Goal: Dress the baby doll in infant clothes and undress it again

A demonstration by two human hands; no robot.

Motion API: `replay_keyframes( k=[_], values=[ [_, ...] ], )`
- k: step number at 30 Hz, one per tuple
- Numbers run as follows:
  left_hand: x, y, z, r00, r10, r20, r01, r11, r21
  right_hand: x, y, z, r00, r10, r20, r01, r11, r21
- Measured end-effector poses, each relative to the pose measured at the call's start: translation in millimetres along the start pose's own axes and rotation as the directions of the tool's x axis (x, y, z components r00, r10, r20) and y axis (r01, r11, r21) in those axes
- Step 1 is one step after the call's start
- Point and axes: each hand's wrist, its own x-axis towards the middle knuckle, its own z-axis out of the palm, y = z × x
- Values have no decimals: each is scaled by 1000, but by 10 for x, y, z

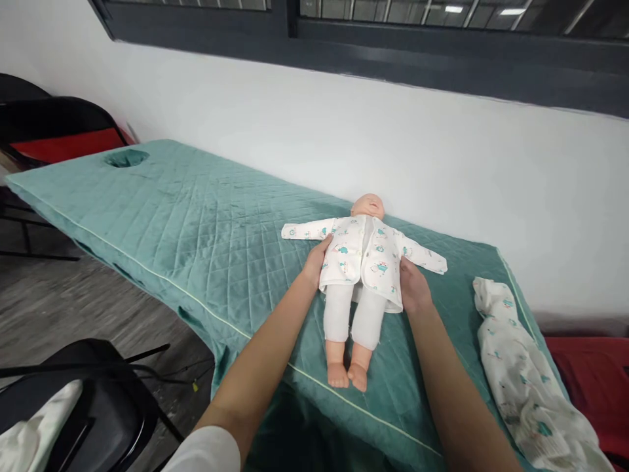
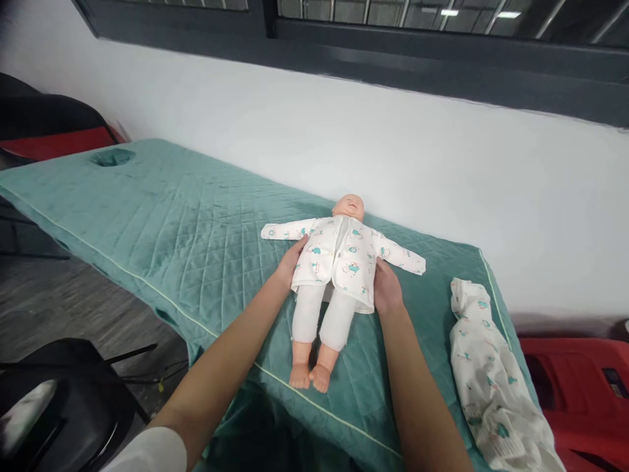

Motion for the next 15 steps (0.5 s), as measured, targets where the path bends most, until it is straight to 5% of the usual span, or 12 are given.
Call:
replay_keyframes(
  k=[4,15],
  values=[
    [269,85,101,997,-35,72,39,998,-52,317,-41,165,988,148,-34,-137,964,227],
    [644,127,236,992,-63,106,65,998,-12,582,-58,110,996,70,-56,-48,945,323]
  ],
)
